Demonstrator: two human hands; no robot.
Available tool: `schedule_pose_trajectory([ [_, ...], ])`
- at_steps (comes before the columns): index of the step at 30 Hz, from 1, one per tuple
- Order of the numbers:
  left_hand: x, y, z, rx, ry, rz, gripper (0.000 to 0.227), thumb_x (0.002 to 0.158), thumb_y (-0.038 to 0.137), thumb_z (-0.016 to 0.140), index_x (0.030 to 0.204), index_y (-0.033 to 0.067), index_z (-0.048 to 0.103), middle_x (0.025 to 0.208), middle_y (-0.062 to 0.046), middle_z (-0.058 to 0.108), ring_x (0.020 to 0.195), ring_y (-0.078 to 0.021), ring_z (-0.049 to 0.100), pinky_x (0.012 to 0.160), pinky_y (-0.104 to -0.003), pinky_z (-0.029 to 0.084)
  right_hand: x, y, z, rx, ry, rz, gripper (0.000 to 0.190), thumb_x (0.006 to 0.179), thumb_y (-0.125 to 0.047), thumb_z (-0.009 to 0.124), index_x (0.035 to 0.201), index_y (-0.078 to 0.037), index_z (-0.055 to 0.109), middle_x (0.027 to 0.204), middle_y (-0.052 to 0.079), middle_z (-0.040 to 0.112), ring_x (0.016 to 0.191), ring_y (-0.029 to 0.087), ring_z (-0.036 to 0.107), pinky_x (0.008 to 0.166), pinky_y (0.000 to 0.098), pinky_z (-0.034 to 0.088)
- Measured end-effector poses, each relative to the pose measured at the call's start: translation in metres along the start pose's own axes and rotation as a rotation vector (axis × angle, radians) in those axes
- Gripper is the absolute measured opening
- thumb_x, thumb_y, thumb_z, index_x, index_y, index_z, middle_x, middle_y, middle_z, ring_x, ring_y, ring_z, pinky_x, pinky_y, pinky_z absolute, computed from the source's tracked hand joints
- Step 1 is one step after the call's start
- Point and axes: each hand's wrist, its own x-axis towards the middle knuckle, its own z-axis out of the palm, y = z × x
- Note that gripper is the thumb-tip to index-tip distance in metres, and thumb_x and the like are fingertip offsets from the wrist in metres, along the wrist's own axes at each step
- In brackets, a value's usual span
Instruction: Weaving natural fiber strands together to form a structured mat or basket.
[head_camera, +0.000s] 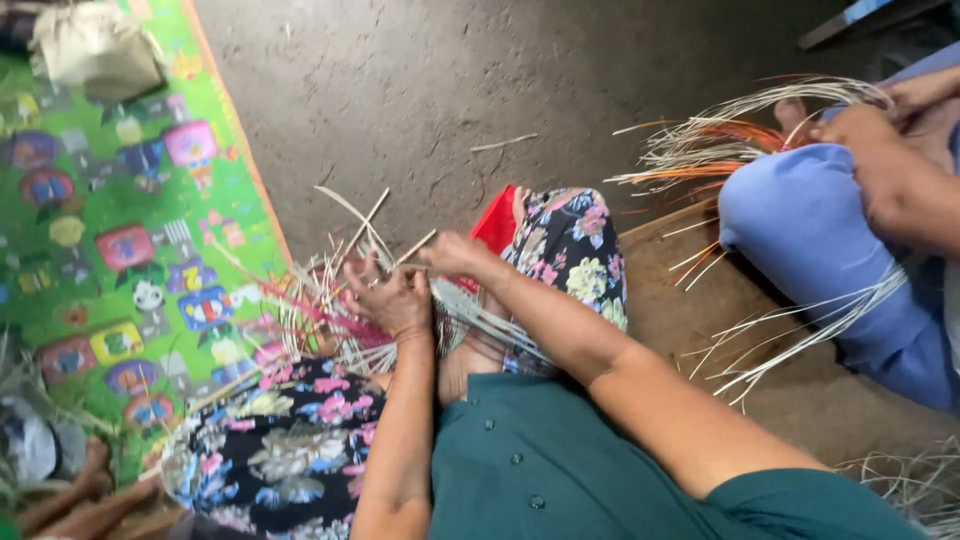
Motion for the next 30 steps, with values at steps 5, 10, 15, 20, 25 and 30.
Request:
schedule_pose_trajectory([
  [5,-0.004,-0.005,0.016,0.027,0.023,-0.091,0.036,0.05,0.05,0.07,0.064,0.0236,0.05,0.107,0.002,0.048,0.116,-0.0224,0.034,0.088,-0.041,0.024,0.065,0.063,0.074,0.343,0.05,0.552,0.034,0.058,-0.041,0.069,0.077,-0.012,0.067,0.077,0.01,0.064,0.082,0.025,0.061,0.068,0.0343,0.051],
  [10,0.009,-0.008,-0.014,-0.189,-0.046,-0.063,0.047,0.056,0.021,0.062,0.1,0.0205,0.046,0.116,-0.006,0.039,0.116,-0.027,0.032,0.089,-0.041,0.025,0.038,0.06,0.035,1.425,0.244,0.391,0.014,0.065,-0.021,0.058,0.06,-0.009,0.062,0.057,0.01,0.058,0.052,0.018,0.057,0.045,0.0273,0.045],
  [15,0.028,-0.016,-0.059,-0.733,0.003,-0.154,0.022,0.075,0.008,0.054,0.097,0.0095,0.053,0.086,-0.01,0.055,0.08,-0.0282,0.056,0.072,-0.034,0.043,-0.021,0.032,-0.056,1.899,0.812,0.013,0.012,0.081,-0.02,0.051,0.08,-0.01,0.058,0.086,0.001,0.063,0.078,0.012,0.061,0.064,0.0237,0.05],
  [20,0.018,-0.017,-0.004,-1.191,-0.897,-0.801,0.024,0.068,0.026,0.056,0.074,0.004,0.063,0.048,-0.012,0.055,0.031,-0.0188,0.053,0.021,-0.026,0.042,-0.068,-0.097,-0.072,0.812,0.387,-0.688,0.008,0.078,-0.014,0.059,0.081,-0.007,0.063,0.106,0.012,0.054,0.106,0.025,0.046,0.089,0.036,0.037],
  [25,-0.009,-0.056,-0.006,-1.398,-0.863,-0.618,0.018,0.073,0.003,0.044,0.084,-0.0001,0.057,0.077,-0.006,0.056,0.066,-0.013,0.05,0.058,-0.02,0.045,-0.083,-0.135,-0.048,0.655,0.005,-0.561,0.015,0.077,-0.014,0.059,0.091,-0.008,0.063,0.1,0.015,0.058,0.093,0.028,0.056,0.084,0.0392,0.044],
  [30,-0.008,-0.046,-0.057,-0.485,-0.883,-0.55,0.014,0.068,0.036,0.062,0.077,0.0275,0.067,0.069,0.003,0.064,0.076,-0.0222,0.061,0.065,-0.033,0.046,-0.023,-0.023,-0.011,0.407,0.183,0.019,0.02,0.077,-0.027,0.057,0.091,-0.015,0.065,0.089,0.007,0.063,0.088,0.024,0.058,0.077,0.0347,0.045],
])
